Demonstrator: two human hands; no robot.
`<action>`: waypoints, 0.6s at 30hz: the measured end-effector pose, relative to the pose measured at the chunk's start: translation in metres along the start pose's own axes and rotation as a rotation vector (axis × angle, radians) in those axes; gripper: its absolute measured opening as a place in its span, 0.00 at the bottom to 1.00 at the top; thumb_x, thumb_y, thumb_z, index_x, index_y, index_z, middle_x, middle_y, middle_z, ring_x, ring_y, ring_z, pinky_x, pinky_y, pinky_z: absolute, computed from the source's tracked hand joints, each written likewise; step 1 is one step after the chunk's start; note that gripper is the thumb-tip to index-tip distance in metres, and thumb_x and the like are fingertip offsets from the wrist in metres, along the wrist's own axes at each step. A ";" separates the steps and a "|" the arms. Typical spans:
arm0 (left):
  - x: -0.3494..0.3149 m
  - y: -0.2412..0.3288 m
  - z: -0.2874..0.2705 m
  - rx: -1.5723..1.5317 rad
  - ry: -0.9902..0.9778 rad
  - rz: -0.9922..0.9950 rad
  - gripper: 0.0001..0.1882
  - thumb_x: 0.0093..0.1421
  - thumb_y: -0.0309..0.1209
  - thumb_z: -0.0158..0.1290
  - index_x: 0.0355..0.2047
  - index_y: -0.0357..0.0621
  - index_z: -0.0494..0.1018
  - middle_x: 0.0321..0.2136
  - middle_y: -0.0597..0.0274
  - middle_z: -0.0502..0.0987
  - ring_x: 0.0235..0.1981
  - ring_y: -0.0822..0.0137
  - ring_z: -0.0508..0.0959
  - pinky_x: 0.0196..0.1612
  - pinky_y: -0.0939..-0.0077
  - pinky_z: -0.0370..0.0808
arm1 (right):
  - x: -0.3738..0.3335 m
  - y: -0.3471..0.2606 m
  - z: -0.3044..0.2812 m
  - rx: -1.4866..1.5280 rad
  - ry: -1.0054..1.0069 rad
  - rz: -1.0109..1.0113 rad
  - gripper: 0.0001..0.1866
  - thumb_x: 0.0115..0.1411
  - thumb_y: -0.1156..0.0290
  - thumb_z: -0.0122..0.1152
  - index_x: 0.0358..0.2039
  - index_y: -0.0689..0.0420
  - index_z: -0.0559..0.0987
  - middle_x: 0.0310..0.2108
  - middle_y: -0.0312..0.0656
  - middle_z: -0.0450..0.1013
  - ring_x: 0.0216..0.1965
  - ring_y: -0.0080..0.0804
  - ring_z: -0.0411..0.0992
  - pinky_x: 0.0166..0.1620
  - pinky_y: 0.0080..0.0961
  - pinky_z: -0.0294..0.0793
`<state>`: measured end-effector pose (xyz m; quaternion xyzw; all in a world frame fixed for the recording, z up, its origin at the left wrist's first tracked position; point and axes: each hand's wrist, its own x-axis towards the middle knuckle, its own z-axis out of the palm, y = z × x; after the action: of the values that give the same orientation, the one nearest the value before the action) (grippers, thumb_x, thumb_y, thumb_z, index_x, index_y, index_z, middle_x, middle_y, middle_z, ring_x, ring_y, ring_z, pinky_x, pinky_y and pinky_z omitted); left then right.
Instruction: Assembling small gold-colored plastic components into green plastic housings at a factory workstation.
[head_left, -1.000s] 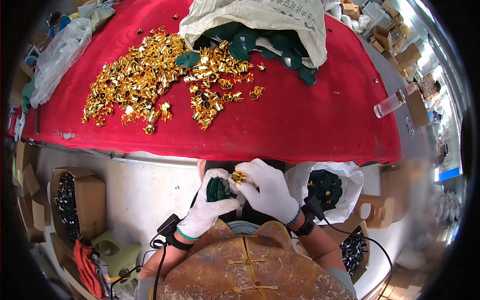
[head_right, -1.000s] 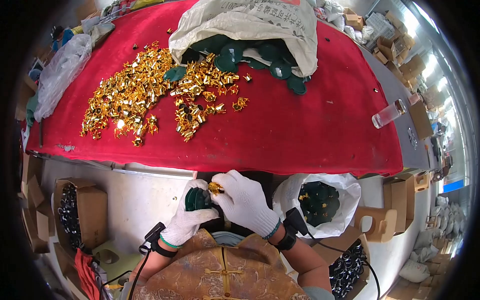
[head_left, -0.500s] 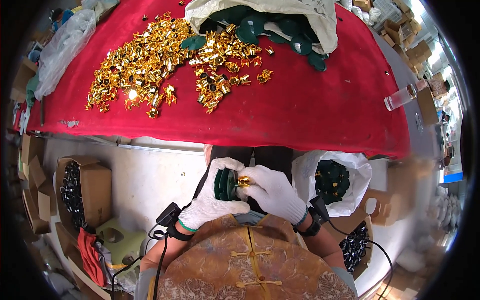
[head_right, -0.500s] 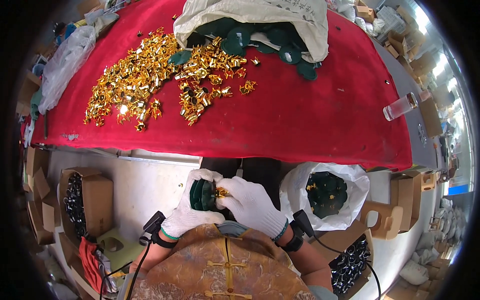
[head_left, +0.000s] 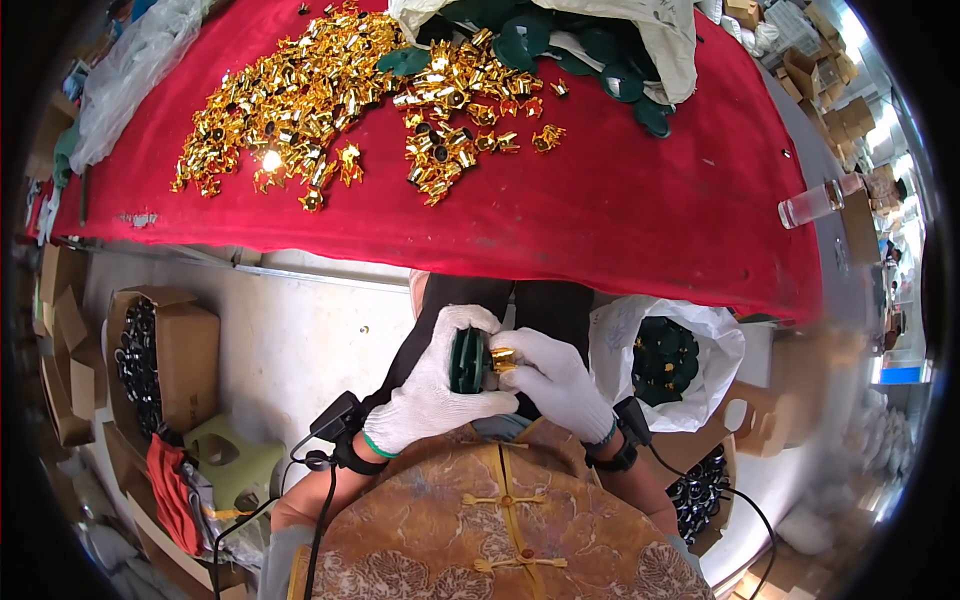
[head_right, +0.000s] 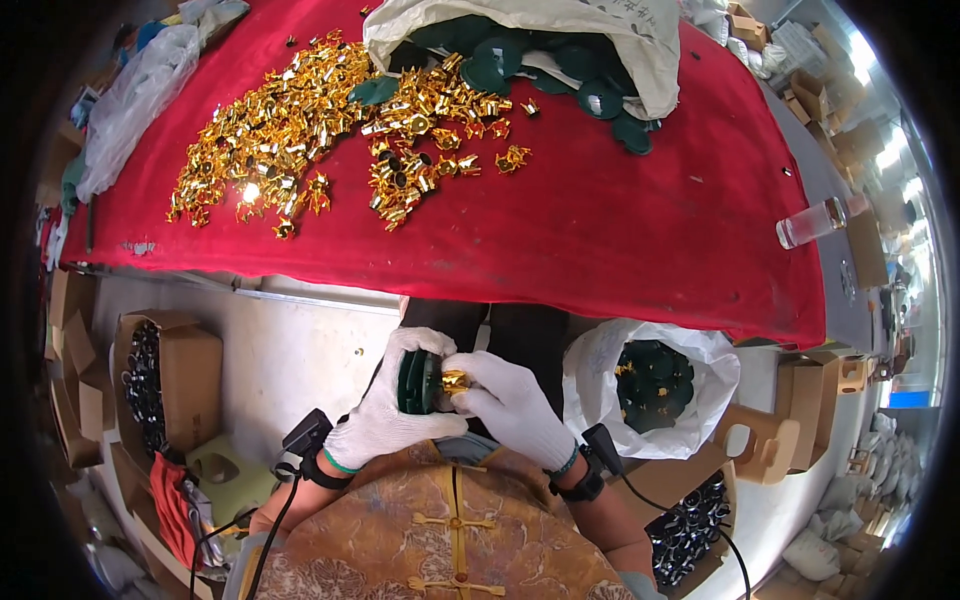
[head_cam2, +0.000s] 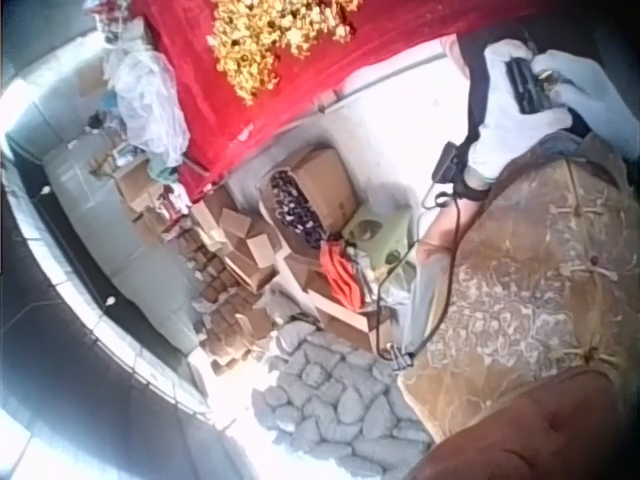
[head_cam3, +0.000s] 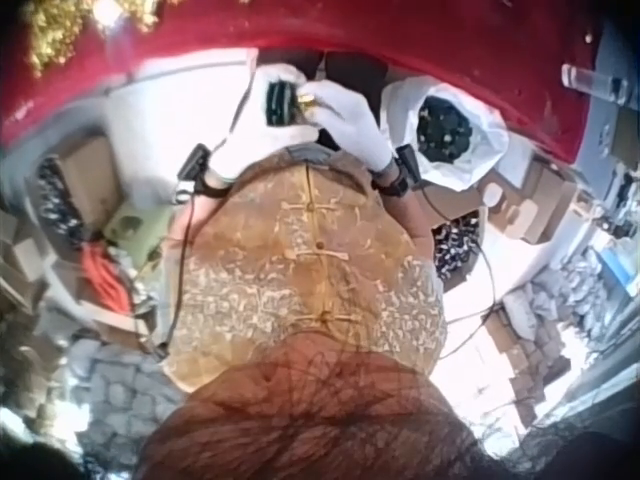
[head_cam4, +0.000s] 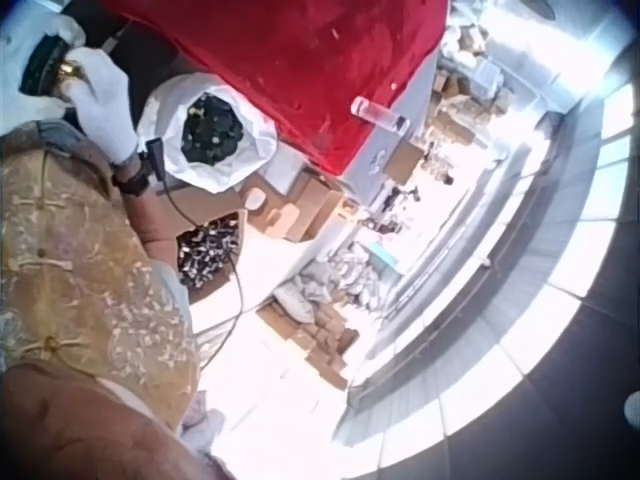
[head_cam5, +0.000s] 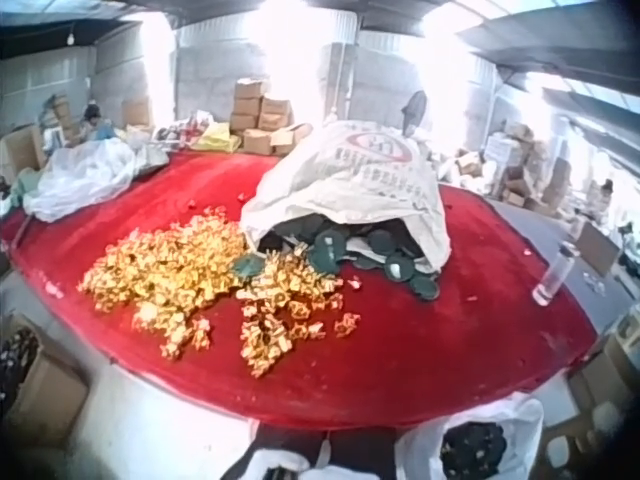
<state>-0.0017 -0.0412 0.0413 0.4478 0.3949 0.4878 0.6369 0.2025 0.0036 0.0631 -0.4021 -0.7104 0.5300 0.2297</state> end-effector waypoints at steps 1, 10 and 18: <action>0.000 0.002 0.002 -0.002 0.005 -0.002 0.44 0.47 0.23 0.78 0.60 0.45 0.63 0.56 0.60 0.66 0.55 0.68 0.72 0.55 0.71 0.76 | -0.001 0.003 0.001 0.085 0.006 0.032 0.18 0.65 0.78 0.60 0.55 0.60 0.81 0.37 0.43 0.78 0.35 0.29 0.78 0.43 0.26 0.78; 0.001 0.007 0.003 0.207 0.032 0.018 0.41 0.47 0.24 0.77 0.59 0.44 0.66 0.53 0.60 0.69 0.52 0.68 0.73 0.53 0.71 0.77 | -0.006 0.007 0.008 0.210 0.003 0.246 0.20 0.64 0.78 0.60 0.58 0.61 0.81 0.41 0.36 0.80 0.38 0.16 0.74 0.46 0.19 0.76; 0.003 0.003 0.001 0.133 0.001 -0.019 0.42 0.47 0.26 0.79 0.58 0.45 0.65 0.50 0.63 0.67 0.51 0.72 0.72 0.54 0.75 0.74 | -0.009 0.015 0.010 0.303 0.023 0.265 0.18 0.65 0.78 0.59 0.55 0.62 0.82 0.42 0.36 0.81 0.42 0.17 0.75 0.49 0.19 0.75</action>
<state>-0.0007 -0.0383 0.0446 0.4852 0.4310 0.4545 0.6101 0.2049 -0.0072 0.0467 -0.4589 -0.5607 0.6518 0.2239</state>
